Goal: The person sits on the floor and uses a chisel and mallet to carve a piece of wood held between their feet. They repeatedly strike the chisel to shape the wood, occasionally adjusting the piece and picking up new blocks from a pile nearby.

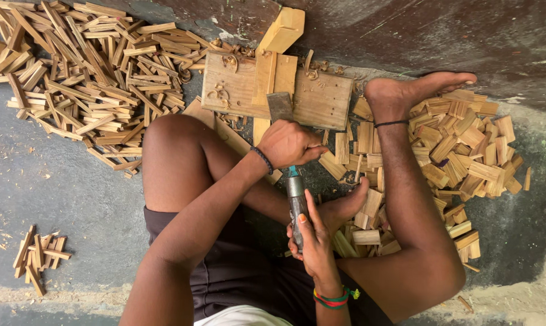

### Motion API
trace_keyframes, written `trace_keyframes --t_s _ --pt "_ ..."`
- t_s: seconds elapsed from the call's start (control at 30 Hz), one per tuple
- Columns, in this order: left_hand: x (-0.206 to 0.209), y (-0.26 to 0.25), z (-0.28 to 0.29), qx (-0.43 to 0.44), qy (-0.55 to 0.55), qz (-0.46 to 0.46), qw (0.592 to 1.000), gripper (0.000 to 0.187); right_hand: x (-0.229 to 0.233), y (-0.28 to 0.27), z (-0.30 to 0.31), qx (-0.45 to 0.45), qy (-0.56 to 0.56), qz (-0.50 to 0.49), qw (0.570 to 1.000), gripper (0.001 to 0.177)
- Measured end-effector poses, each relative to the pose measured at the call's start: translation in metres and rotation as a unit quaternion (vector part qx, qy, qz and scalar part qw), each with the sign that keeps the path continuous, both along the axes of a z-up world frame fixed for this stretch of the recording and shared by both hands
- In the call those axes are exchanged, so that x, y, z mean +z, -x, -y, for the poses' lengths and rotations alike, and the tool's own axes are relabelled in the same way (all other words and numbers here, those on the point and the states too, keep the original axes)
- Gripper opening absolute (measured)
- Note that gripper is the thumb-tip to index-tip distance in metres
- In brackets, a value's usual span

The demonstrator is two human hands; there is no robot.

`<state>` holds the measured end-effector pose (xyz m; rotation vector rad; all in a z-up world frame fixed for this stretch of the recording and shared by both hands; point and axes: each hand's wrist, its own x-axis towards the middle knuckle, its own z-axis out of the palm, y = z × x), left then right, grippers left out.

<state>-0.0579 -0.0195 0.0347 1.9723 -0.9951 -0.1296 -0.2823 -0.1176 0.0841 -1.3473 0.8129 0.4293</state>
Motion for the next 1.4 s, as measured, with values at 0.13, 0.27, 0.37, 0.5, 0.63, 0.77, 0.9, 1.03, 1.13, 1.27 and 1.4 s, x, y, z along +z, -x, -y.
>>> trace_keyframes --t_s 0.13,0.27,0.37,0.5,0.63,0.77,0.9,1.03,1.13,1.27,1.4 --pt "0.001 0.0 0.005 0.005 -0.022 -0.001 1.0 0.035 0.001 -0.004 0.013 0.002 -0.03 -0.01 0.999 0.065" --pt "0.0 -0.007 0.004 0.002 -0.017 0.011 1.0 0.035 -0.003 -0.008 0.009 0.004 -0.026 -0.002 1.0 0.064" --pt "0.0 -0.005 0.001 -0.009 0.003 0.022 1.0 0.032 -0.003 -0.004 -0.002 0.006 -0.027 0.005 1.0 0.064" --pt "-0.002 -0.007 -0.004 -0.018 -0.012 0.011 1.0 0.036 -0.005 -0.005 -0.01 -0.017 -0.032 -0.006 0.999 0.065" --pt "-0.004 -0.012 -0.003 -0.027 0.004 0.016 0.999 0.036 -0.004 -0.008 -0.012 -0.013 -0.023 0.008 1.0 0.064" --pt "-0.006 -0.017 -0.004 -0.025 0.011 0.033 0.999 0.033 -0.003 -0.016 -0.019 -0.02 -0.011 0.006 1.0 0.063" --pt "-0.017 -0.031 -0.001 -0.059 -0.008 0.026 0.998 0.036 -0.008 -0.027 -0.024 -0.039 -0.013 0.01 0.999 0.065" --pt "-0.024 -0.064 0.002 -0.059 -0.006 0.062 0.996 0.029 -0.013 -0.057 -0.022 -0.025 -0.004 0.032 0.999 0.064" --pt "-0.023 -0.089 0.003 -0.059 -0.023 0.073 0.995 0.03 -0.018 -0.083 -0.024 -0.032 -0.018 0.03 0.999 0.066" --pt "-0.03 -0.075 -0.005 -0.044 -0.021 0.079 0.996 0.038 -0.028 -0.073 -0.049 -0.036 -0.024 0.058 0.997 0.066" --pt "-0.025 -0.076 -0.007 -0.032 -0.022 0.071 0.997 0.027 -0.029 -0.075 -0.055 -0.06 -0.04 0.079 0.994 0.066"
